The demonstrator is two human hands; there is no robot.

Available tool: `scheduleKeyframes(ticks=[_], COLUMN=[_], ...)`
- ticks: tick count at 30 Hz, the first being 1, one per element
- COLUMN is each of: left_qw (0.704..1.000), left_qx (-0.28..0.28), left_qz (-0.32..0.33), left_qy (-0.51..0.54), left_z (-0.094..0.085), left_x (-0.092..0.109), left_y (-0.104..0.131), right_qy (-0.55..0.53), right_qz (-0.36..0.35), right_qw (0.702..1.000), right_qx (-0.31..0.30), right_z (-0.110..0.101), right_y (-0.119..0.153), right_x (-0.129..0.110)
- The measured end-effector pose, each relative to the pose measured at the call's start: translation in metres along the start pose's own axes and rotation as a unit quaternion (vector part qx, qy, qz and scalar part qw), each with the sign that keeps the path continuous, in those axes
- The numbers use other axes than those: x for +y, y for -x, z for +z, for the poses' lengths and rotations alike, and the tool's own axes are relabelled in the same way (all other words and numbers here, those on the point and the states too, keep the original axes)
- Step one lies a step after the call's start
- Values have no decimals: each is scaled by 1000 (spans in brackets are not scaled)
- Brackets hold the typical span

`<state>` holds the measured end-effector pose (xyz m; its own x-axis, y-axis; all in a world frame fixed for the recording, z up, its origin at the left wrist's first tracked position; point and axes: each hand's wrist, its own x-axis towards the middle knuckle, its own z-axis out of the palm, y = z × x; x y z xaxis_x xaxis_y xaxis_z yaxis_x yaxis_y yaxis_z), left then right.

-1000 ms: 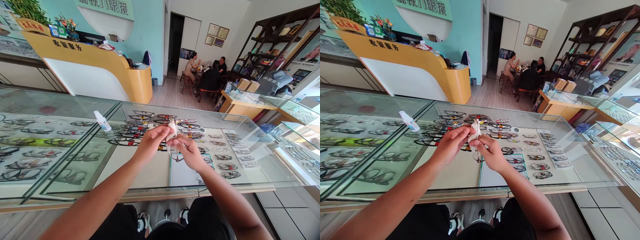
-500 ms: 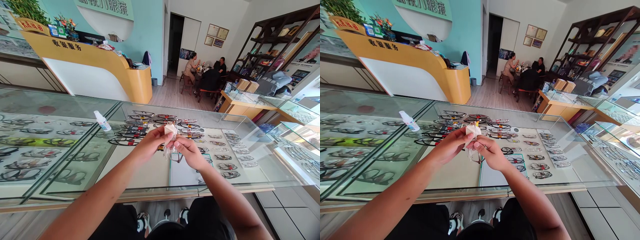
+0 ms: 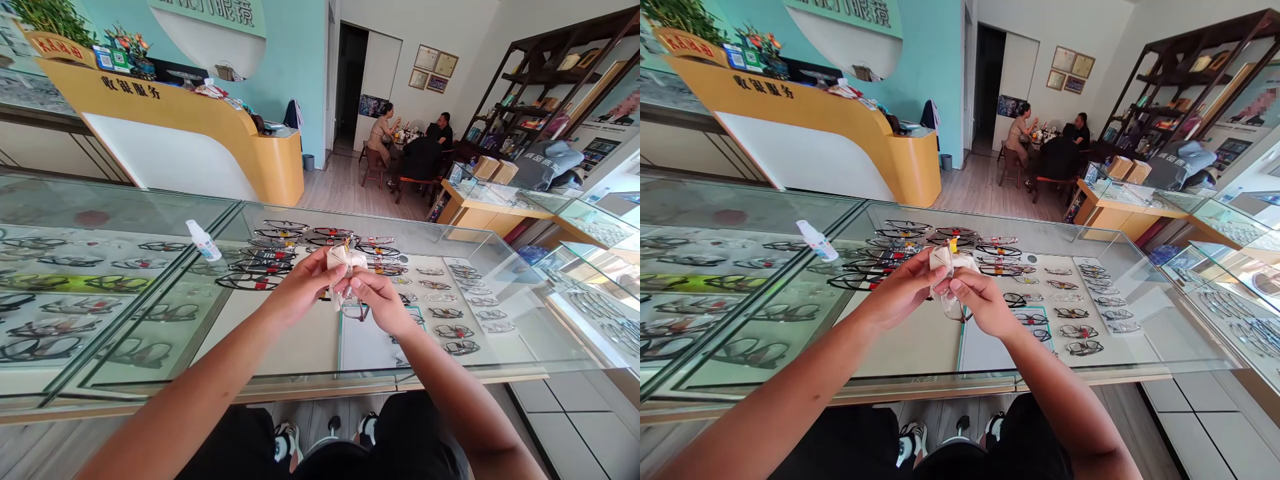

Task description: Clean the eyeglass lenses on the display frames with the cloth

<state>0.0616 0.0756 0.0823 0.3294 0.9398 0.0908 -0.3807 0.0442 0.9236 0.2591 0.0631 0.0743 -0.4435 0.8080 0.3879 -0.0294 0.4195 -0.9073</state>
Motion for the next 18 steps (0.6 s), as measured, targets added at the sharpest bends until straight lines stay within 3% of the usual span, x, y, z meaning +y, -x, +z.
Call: scheduleKeyframes(ticks=[18], left_qw=[997], left_qx=[51], left_qz=[38], left_qy=[-42], left_z=[1], left_x=[-1], left_y=[1], right_qy=[-12], right_qz=[-29], right_qw=[999], right_qx=[22], right_z=[0], right_y=[0], right_x=[3])
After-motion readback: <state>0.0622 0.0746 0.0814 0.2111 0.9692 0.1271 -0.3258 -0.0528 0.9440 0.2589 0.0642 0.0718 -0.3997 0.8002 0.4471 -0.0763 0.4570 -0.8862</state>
